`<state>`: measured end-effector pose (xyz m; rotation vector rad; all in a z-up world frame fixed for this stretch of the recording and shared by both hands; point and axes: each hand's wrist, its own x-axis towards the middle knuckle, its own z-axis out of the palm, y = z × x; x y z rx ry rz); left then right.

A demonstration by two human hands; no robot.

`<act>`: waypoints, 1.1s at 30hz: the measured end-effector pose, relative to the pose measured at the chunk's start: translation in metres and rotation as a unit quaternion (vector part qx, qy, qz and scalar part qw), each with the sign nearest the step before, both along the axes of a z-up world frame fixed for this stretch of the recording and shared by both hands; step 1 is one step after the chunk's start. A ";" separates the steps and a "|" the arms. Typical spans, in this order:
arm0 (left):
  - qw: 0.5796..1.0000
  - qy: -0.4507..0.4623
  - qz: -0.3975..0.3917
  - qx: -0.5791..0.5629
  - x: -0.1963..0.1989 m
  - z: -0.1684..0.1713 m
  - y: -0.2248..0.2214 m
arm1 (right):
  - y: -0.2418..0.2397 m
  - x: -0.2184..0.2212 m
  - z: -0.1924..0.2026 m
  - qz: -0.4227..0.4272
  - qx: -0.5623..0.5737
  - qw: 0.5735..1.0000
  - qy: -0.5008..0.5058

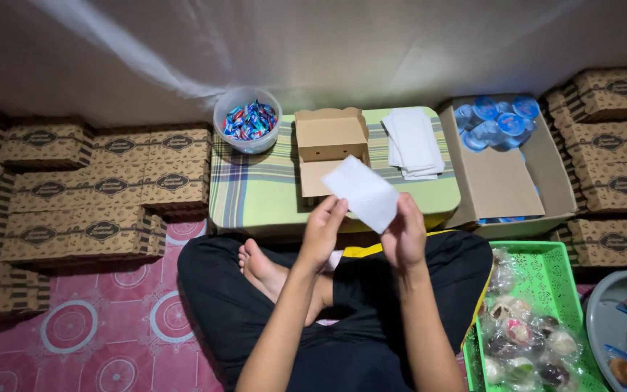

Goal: Packing various snack items and napkins into small cardboard boxes while sitting on the floor.

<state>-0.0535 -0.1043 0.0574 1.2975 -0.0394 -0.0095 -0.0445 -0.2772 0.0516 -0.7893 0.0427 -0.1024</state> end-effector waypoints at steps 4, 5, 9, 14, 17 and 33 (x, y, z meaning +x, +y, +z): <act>0.995 0.013 0.085 -0.052 -0.009 0.050 0.004 | 0.004 -0.007 0.000 0.007 -0.053 0.998 -0.024; 0.994 0.008 0.104 -0.041 -0.009 0.050 0.005 | 0.002 -0.006 -0.011 -0.002 -0.101 0.995 -0.019; 0.989 -0.011 0.144 0.019 -0.010 0.042 0.011 | 0.020 -0.015 0.033 -0.059 -0.297 0.952 -0.037; 0.987 -0.006 0.154 0.048 -0.016 0.058 0.012 | 0.026 -0.020 0.045 -0.035 -0.365 0.928 -0.071; 0.988 0.006 0.146 0.057 -0.016 0.063 0.011 | 0.030 -0.026 0.056 0.009 -0.428 0.900 -0.085; 0.989 0.037 0.133 0.044 -0.017 0.055 0.022 | 0.032 -0.027 0.036 -0.018 -0.476 0.879 0.001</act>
